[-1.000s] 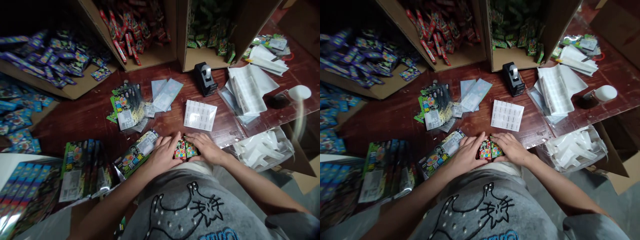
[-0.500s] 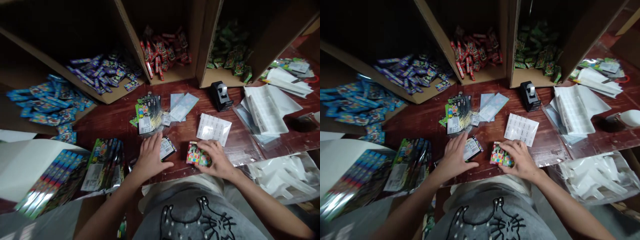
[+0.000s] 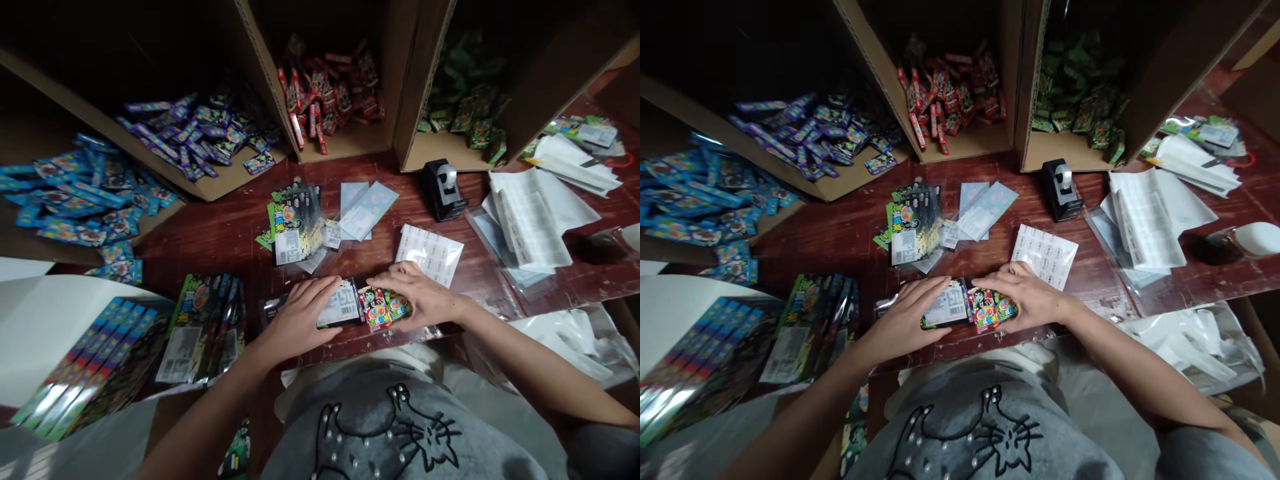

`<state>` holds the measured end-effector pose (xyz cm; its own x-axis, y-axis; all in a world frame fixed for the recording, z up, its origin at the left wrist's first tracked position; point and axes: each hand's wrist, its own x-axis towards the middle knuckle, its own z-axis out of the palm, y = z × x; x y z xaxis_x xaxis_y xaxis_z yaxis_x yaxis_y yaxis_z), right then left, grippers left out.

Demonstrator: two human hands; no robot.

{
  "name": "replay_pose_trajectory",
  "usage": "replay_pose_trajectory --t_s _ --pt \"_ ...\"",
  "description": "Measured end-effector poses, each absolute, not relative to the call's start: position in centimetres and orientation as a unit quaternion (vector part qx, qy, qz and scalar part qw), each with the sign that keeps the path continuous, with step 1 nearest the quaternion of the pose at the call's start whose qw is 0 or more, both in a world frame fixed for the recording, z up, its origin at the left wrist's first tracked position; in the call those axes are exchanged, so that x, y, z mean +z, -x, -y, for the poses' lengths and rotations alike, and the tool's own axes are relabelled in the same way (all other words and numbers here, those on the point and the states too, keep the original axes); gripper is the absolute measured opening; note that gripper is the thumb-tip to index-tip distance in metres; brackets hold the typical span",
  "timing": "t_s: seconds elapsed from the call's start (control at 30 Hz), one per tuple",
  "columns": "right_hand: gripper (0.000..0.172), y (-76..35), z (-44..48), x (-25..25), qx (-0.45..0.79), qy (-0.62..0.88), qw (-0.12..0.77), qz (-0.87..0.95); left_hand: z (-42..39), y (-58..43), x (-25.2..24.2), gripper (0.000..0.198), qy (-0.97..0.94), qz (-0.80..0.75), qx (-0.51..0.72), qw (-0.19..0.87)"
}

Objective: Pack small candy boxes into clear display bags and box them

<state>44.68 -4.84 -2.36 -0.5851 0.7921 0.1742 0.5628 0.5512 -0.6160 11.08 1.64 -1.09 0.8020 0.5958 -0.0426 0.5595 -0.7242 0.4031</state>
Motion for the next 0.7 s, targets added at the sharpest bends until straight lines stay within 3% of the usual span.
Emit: replay_pose_trajectory --t_s 0.1,0.37,0.53,0.7 --pt "0.102 -45.3 4.1 -1.7 0.272 0.392 0.243 0.845 -1.6 -11.3 -0.9 0.092 -0.924 -0.294 0.030 0.242" --pt "0.083 -45.6 2.5 1.0 0.156 0.458 0.216 0.848 -0.6 -12.8 -1.7 0.095 -0.885 -0.383 0.102 0.243" --pt "0.091 -47.7 1.5 3.0 0.141 0.524 0.223 0.810 -2.1 -13.7 -0.9 0.113 -0.804 -0.451 0.072 0.381" --pt "0.096 -48.5 -0.3 3.8 0.163 0.488 0.211 0.831 -6.3 -15.7 -1.8 0.058 -0.741 -0.397 0.188 0.509"
